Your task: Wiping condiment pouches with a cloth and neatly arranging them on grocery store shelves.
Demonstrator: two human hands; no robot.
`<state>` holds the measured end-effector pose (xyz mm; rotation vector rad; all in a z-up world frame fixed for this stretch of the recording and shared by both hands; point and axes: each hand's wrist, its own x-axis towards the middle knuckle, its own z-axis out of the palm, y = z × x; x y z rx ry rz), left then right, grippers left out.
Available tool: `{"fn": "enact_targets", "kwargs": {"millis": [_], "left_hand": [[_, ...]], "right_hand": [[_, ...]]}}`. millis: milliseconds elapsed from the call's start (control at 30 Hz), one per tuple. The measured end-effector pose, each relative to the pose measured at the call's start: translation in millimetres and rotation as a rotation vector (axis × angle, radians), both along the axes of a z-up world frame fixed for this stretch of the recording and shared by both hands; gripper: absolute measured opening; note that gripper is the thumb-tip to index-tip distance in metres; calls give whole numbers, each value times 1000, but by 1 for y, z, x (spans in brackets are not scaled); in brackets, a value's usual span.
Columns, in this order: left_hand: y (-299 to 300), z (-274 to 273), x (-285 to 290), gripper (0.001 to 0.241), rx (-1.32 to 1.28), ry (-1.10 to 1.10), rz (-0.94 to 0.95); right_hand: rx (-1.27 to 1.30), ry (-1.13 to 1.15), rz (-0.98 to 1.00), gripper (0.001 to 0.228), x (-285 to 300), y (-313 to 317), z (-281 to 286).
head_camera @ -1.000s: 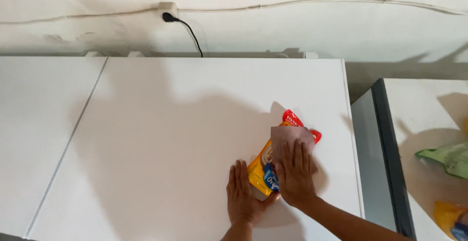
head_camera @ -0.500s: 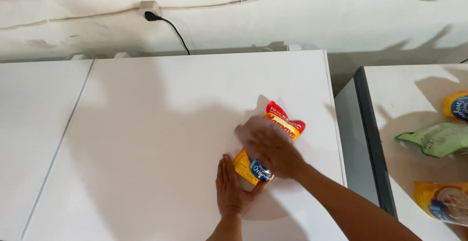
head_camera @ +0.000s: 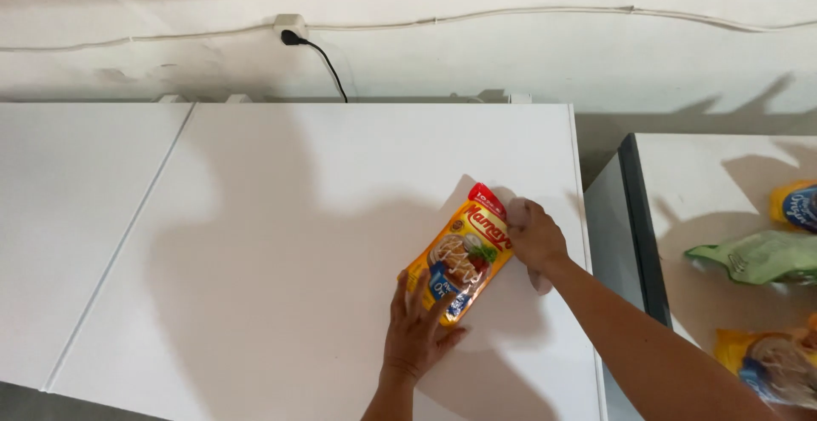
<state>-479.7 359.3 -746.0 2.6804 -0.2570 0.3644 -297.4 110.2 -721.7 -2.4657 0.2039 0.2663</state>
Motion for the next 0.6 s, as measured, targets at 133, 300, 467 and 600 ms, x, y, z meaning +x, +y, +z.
{"fn": "enact_targets", "kwargs": {"millis": [133, 300, 467, 600], "left_hand": [[2, -19, -9, 55, 44, -119, -141], [29, 12, 2, 50, 146, 166, -267], [5, 77, 26, 64, 327, 144, -310], [-14, 48, 34, 67, 440, 165, -329]], "right_hand": [[313, 66, -178, 70, -35, -16, 20], [508, 157, -300, 75, -49, -37, 33], [500, 143, -241, 75, -61, -42, 31], [506, 123, -238, 75, -68, -41, 41]]}}
